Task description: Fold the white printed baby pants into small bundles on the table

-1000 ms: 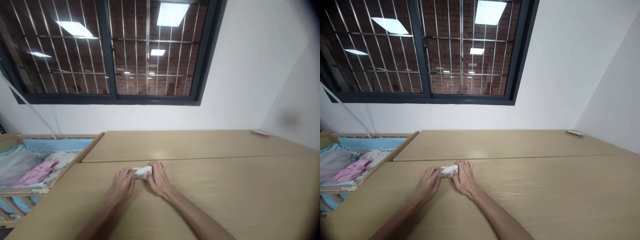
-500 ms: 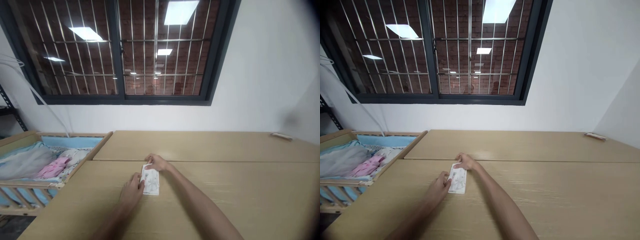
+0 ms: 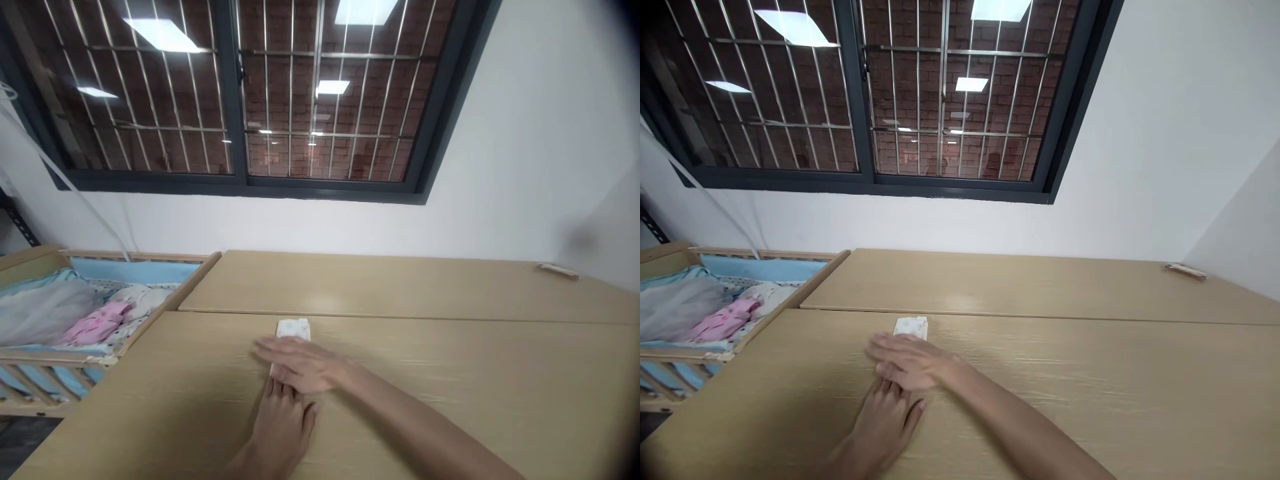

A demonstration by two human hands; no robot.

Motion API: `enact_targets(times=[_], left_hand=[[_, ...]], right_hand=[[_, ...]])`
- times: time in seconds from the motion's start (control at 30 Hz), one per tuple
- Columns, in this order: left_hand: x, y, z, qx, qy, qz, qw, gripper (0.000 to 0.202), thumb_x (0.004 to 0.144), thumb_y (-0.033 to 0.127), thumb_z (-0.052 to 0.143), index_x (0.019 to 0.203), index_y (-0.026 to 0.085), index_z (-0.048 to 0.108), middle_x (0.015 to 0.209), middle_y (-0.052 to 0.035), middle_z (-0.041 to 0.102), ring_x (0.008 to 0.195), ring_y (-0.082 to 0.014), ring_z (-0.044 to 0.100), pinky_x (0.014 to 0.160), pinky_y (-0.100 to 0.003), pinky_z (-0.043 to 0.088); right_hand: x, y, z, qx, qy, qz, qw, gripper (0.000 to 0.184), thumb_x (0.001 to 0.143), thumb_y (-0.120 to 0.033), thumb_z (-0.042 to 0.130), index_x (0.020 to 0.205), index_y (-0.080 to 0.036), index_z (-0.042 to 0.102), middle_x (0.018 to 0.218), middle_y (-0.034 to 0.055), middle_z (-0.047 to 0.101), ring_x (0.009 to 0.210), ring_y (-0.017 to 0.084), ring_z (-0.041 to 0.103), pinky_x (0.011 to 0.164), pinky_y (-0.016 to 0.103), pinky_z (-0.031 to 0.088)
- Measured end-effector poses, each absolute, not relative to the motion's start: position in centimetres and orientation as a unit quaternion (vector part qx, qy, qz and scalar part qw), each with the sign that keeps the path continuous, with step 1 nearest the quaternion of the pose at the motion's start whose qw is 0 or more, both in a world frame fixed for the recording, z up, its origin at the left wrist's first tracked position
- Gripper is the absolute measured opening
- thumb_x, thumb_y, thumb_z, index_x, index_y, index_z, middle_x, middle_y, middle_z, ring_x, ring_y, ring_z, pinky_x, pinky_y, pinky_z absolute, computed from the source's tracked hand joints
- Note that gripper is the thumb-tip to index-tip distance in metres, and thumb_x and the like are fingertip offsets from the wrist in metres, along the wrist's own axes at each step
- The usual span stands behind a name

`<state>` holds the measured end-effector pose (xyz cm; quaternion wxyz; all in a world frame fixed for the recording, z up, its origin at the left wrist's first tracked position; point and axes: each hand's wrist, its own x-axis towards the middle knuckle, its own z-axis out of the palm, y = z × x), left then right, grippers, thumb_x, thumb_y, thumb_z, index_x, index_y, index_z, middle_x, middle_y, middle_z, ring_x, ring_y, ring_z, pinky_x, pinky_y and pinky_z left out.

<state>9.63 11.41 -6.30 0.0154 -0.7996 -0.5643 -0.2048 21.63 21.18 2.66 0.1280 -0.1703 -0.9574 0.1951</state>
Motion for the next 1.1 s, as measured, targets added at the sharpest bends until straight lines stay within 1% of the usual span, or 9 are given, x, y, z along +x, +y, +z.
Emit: enact_targets(times=[0.1, 0.23, 0.3, 0.4, 0.5, 0.6, 0.73, 0.87, 1.1], left_hand=[[9.9, 11.4, -7.1, -0.805, -0.563, -0.186, -0.007, 0.048, 0.099, 0.048, 0.036, 0.124, 0.024, 0.07, 0.124, -0.0175, 0.069, 0.116, -0.0419, 0.061, 0.103, -0.069, 0.042], [9.6, 11.8, -8.4, -0.786, -0.57, -0.235, 0.042, 0.062, 0.099, 0.052, 0.036, 0.142, 0.011, 0.054, 0.143, -0.0249, 0.054, 0.138, -0.0468, 0.043, 0.106, -0.069, 0.04], [9.6, 11.9, -9.0, -0.785, -0.562, -0.253, 0.056, 0.064, 0.099, 0.052, 0.035, 0.15, 0.014, 0.043, 0.151, -0.0237, 0.047, 0.143, -0.047, 0.035, 0.107, -0.067, 0.04], [9.7, 12.0, -9.0, -0.782, -0.561, -0.261, 0.069, 0.065, 0.099, 0.052, 0.038, 0.155, 0.02, 0.035, 0.153, -0.0207, 0.045, 0.143, -0.0456, 0.037, 0.107, -0.065, 0.041], [9.3, 12.3, -7.3, -0.783, -0.566, -0.252, 0.06, 0.057, 0.098, 0.049, 0.04, 0.148, 0.021, 0.046, 0.146, -0.0199, 0.053, 0.133, -0.0424, 0.049, 0.103, -0.06, 0.045], [7.7, 13.2, -4.5, -0.779, -0.578, -0.24, 0.025, 0.042, 0.101, 0.042, 0.036, 0.131, 0.022, 0.059, 0.126, -0.0154, 0.066, 0.115, -0.0334, 0.061, 0.097, -0.05, 0.049], [4.8, 15.0, -2.2, -0.705, -0.686, -0.176, 0.039, 0.041, 0.103, 0.045, 0.035, 0.106, 0.017, 0.065, 0.105, -0.0165, 0.067, 0.102, -0.0337, 0.063, 0.088, -0.045, 0.048], [3.5, 16.1, -2.3, -0.69, -0.709, -0.144, 0.015, 0.042, 0.103, 0.048, 0.037, 0.094, 0.017, 0.063, 0.099, -0.0152, 0.069, 0.1, -0.0328, 0.065, 0.087, -0.043, 0.045], [3.4, 16.9, -1.7, -0.746, -0.651, -0.127, -0.063, 0.032, 0.103, 0.036, 0.036, 0.096, 0.018, 0.062, 0.099, -0.0116, 0.073, 0.097, -0.0262, 0.068, 0.08, -0.034, 0.044]], right_hand=[[21.5, 21.6, 0.4, -0.163, -0.958, 0.214, 0.097, 0.047, 0.108, -0.044, 0.038, 0.155, -0.041, 0.035, 0.16, -0.0063, 0.038, 0.149, 0.016, 0.033, 0.124, 0.036, 0.027], [21.7, 25.3, -0.7, -0.197, -0.955, 0.204, 0.089, 0.05, 0.108, -0.042, 0.038, 0.157, -0.035, 0.031, 0.163, -0.0029, 0.03, 0.152, 0.016, 0.026, 0.127, 0.039, 0.018], [21.9, 27.1, -0.7, -0.209, -0.954, 0.193, 0.095, 0.052, 0.108, -0.042, 0.038, 0.158, -0.033, 0.03, 0.165, -0.0027, 0.026, 0.154, 0.017, 0.021, 0.128, 0.04, 0.014], [22.0, 29.0, -0.7, -0.228, -0.951, 0.177, 0.111, 0.053, 0.107, -0.044, 0.04, 0.158, -0.031, 0.032, 0.165, -0.0025, 0.027, 0.154, 0.016, 0.021, 0.128, 0.038, 0.015], [22.0, 29.7, -0.9, -0.256, -0.948, 0.149, 0.119, 0.058, 0.106, -0.049, 0.035, 0.159, -0.026, 0.033, 0.165, 0.0023, 0.029, 0.153, 0.019, 0.025, 0.127, 0.039, 0.016], [21.9, 28.9, -0.8, -0.305, -0.937, 0.077, 0.152, 0.061, 0.105, -0.051, 0.033, 0.159, -0.021, 0.033, 0.164, 0.0084, 0.032, 0.152, 0.024, 0.027, 0.124, 0.045, 0.019], [22.3, 26.8, -0.6, -0.402, -0.89, -0.03, 0.211, 0.048, 0.105, -0.047, 0.037, 0.136, -0.015, 0.055, 0.138, 0.0192, 0.057, 0.129, 0.032, 0.049, 0.111, 0.051, 0.03], [22.6, 25.4, -1.4, -0.459, -0.855, -0.001, 0.242, 0.029, 0.103, -0.042, 0.046, 0.109, -0.017, 0.061, 0.112, 0.0136, 0.065, 0.111, 0.029, 0.057, 0.101, 0.046, 0.034], [21.4, 23.2, -2.3, -0.527, -0.784, 0.046, 0.324, 0.015, 0.099, -0.032, 0.057, 0.106, -0.02, 0.062, 0.116, 0.0109, 0.063, 0.116, 0.028, 0.056, 0.098, 0.041, 0.035]])
